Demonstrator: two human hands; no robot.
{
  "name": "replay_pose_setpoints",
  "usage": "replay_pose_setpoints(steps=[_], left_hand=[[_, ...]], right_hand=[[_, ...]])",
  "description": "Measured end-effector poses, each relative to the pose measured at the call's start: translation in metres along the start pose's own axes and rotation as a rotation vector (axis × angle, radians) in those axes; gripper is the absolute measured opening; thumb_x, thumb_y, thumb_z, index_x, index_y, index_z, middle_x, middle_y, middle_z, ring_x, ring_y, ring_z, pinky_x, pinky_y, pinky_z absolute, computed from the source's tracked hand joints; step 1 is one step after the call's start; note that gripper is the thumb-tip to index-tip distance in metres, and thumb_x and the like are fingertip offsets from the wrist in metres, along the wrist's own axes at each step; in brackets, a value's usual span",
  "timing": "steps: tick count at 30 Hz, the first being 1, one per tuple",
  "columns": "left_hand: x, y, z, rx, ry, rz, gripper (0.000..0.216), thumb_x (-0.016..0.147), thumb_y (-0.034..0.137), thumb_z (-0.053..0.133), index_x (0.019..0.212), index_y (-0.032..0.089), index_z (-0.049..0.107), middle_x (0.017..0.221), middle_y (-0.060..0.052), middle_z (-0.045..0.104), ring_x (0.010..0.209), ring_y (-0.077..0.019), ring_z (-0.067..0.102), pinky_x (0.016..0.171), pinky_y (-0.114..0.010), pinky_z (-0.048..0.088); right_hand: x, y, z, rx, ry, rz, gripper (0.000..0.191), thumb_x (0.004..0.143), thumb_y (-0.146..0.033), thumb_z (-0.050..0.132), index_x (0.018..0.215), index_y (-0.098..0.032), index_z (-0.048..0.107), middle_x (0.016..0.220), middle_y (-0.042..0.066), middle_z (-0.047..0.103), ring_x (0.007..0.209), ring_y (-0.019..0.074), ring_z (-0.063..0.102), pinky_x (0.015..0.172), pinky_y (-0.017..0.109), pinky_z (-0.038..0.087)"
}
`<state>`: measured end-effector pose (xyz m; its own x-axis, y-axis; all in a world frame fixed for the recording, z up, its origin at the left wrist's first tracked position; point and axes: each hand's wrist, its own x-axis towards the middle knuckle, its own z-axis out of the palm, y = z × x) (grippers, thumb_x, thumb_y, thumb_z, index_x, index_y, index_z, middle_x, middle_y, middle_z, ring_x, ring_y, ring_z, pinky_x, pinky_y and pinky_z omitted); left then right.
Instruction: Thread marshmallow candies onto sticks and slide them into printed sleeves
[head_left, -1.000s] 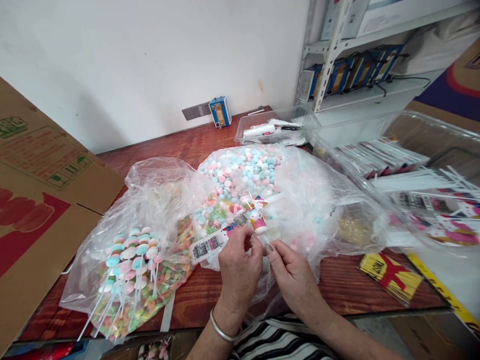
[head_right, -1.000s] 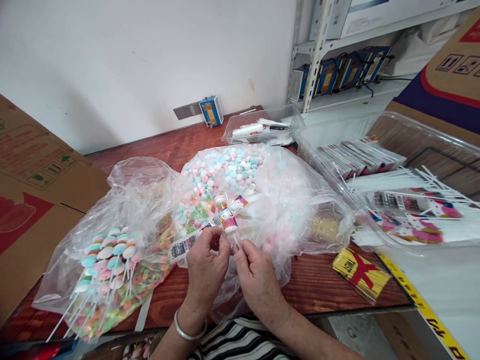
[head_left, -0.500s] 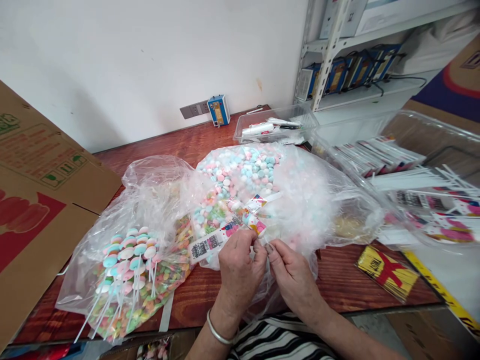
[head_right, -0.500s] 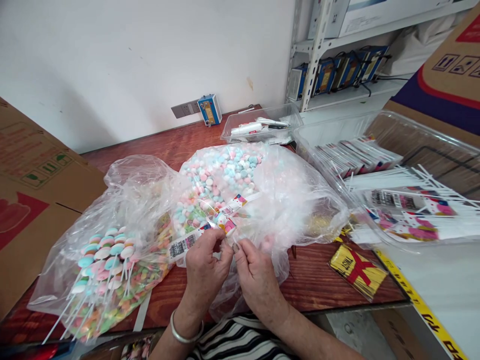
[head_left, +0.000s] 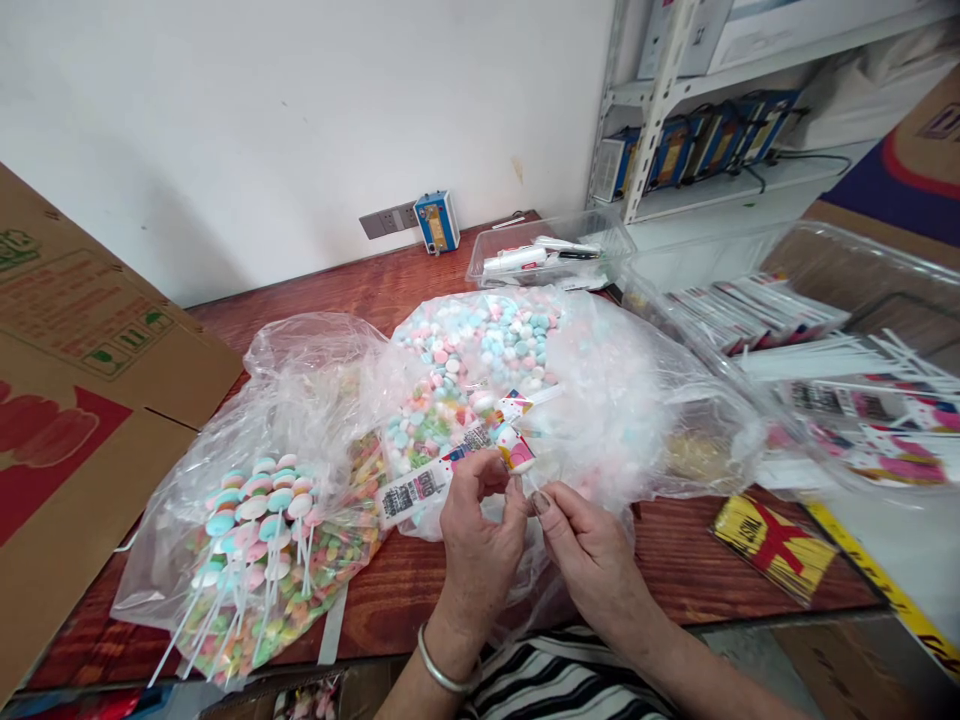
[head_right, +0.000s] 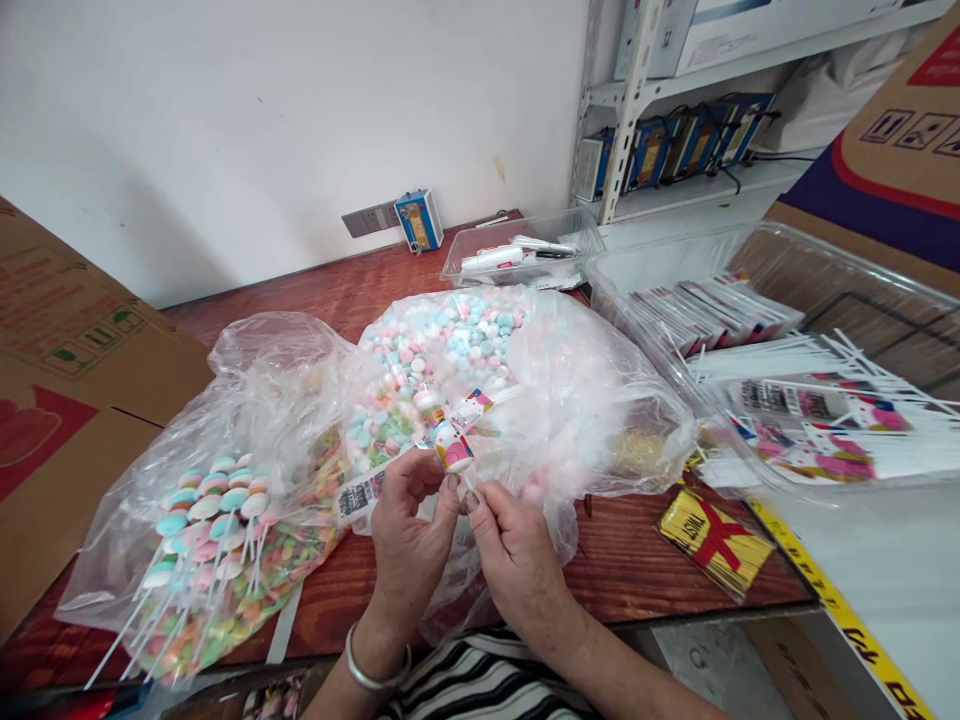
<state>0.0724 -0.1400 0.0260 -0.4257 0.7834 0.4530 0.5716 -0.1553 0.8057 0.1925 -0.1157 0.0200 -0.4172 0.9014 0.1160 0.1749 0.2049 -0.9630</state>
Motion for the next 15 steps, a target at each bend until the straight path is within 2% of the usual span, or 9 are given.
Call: replay_pose_setpoints(steps=[3, 6, 10, 12, 15], left_hand=[[0.004, -0.001, -0.003, 0.002, -0.02, 0.048, 0.014, 0.085, 0.012, 0.058, 0.095, 0.021, 0.059, 0.088, -0.001, 0.061, 0.082, -0.0133, 0.058, 0.075, -0.026, 0.048], [0.006, -0.002, -0.004, -0.007, -0.016, 0.064, 0.011, 0.085, 0.01, 0.058, 0.09, 0.02, 0.059, 0.085, 0.0, 0.061, 0.079, -0.013, 0.057, 0.073, -0.025, 0.047], [0.004, -0.004, -0.002, -0.035, -0.073, 0.033, 0.011, 0.082, 0.009, 0.06, 0.086, 0.02, 0.06, 0.081, 0.0, 0.06, 0.074, -0.0125, 0.055, 0.07, -0.024, 0.045], [0.003, -0.006, -0.001, -0.126, -0.097, -0.054, 0.008, 0.082, 0.012, 0.062, 0.085, 0.019, 0.061, 0.08, 0.0, 0.06, 0.074, -0.0127, 0.055, 0.071, -0.024, 0.045], [0.009, -0.005, -0.003, -0.422, -0.021, -0.285, 0.014, 0.08, 0.02, 0.069, 0.092, 0.02, 0.062, 0.087, -0.001, 0.062, 0.082, -0.0137, 0.059, 0.078, -0.024, 0.046]], right_hand=[[-0.003, 0.001, 0.002, 0.081, -0.051, 0.057, 0.031, 0.098, -0.036, 0.038, 0.071, -0.023, 0.042, 0.058, -0.007, 0.034, 0.049, 0.0102, 0.033, 0.044, 0.022, 0.027], [-0.002, 0.001, 0.004, 0.15, -0.083, 0.103, 0.032, 0.097, -0.04, 0.039, 0.07, -0.023, 0.041, 0.056, -0.008, 0.033, 0.048, 0.0099, 0.031, 0.043, 0.022, 0.026], [0.002, 0.005, 0.005, 0.282, -0.087, 0.177, 0.032, 0.097, -0.043, 0.038, 0.074, -0.022, 0.044, 0.051, -0.009, 0.035, 0.045, 0.0097, 0.03, 0.042, 0.022, 0.025], [0.003, 0.008, 0.004, 0.302, -0.081, 0.18, 0.03, 0.097, -0.044, 0.04, 0.078, -0.021, 0.048, 0.051, -0.009, 0.035, 0.045, 0.0096, 0.029, 0.042, 0.022, 0.024], [0.001, 0.012, 0.002, 0.267, -0.082, 0.14, 0.028, 0.097, -0.043, 0.041, 0.085, -0.02, 0.052, 0.054, -0.009, 0.033, 0.046, 0.0096, 0.03, 0.042, 0.021, 0.023]])
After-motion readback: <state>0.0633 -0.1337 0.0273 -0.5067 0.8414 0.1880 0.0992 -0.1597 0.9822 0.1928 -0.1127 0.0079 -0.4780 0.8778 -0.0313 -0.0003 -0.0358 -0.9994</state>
